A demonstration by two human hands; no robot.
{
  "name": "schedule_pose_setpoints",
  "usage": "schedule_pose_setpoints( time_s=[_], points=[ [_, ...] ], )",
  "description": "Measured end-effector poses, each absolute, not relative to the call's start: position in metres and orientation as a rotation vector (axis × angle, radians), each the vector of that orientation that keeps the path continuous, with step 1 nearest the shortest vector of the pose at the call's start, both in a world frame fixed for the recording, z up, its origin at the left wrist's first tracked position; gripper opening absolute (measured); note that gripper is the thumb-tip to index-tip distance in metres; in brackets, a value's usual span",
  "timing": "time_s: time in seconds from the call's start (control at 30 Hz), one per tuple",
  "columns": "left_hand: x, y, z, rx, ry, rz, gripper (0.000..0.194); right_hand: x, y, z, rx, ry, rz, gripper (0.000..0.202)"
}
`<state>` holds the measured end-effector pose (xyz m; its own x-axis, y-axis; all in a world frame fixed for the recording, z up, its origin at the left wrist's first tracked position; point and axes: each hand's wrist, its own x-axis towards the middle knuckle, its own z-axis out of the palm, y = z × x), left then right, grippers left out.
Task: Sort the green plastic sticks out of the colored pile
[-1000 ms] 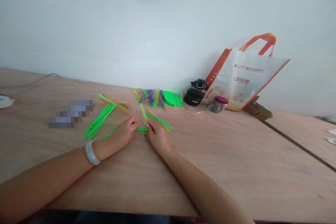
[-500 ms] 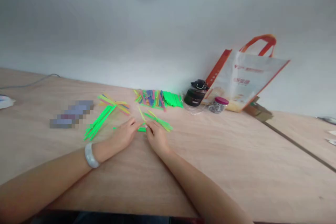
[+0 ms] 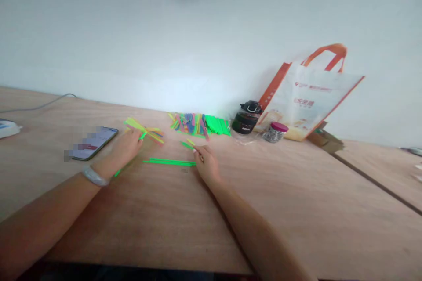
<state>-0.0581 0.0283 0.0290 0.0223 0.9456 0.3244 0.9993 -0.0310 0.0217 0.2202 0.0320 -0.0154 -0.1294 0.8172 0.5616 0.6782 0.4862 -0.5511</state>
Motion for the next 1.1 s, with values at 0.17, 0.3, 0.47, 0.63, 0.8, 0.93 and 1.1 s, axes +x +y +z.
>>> schedule_pose_setpoints(
  time_s=[0.17, 0.3, 0.47, 0.63, 0.8, 0.93, 1.1],
  points=[
    [-0.061, 0.031, 0.025, -2.078, -2.041, -0.424, 0.023, 0.229, 0.038, -0.015, -1.287, -1.876, 0.122, 0.029],
    [-0.061, 0.03, 0.024, -2.073, -2.046, -0.454, 0.023, 0.237, 0.042, -0.016, -1.333, -1.875, 0.061, 0.03],
    [-0.063, 0.029, 0.026, -2.064, -2.049, -0.42, 0.023, 0.245, 0.05, -0.021, -1.394, -1.876, 0.019, 0.03],
    [-0.062, 0.029, 0.024, -2.056, -2.043, -0.415, 0.023, 0.248, 0.053, -0.024, -1.462, -1.964, -0.058, 0.026],
    [-0.06, 0.027, 0.025, -2.08, -2.007, -0.42, 0.023, 0.247, 0.051, -0.025, -1.516, -2.066, -0.165, 0.022],
    [-0.053, 0.023, 0.03, -2.086, -1.942, -0.488, 0.026, 0.244, 0.052, -0.024, -1.515, -2.119, -0.247, 0.025],
    [-0.027, 0.016, 0.019, -2.462, -1.495, -0.634, 0.02, 0.236, 0.058, -0.023, -1.484, -2.156, -0.26, 0.022]
  ],
)
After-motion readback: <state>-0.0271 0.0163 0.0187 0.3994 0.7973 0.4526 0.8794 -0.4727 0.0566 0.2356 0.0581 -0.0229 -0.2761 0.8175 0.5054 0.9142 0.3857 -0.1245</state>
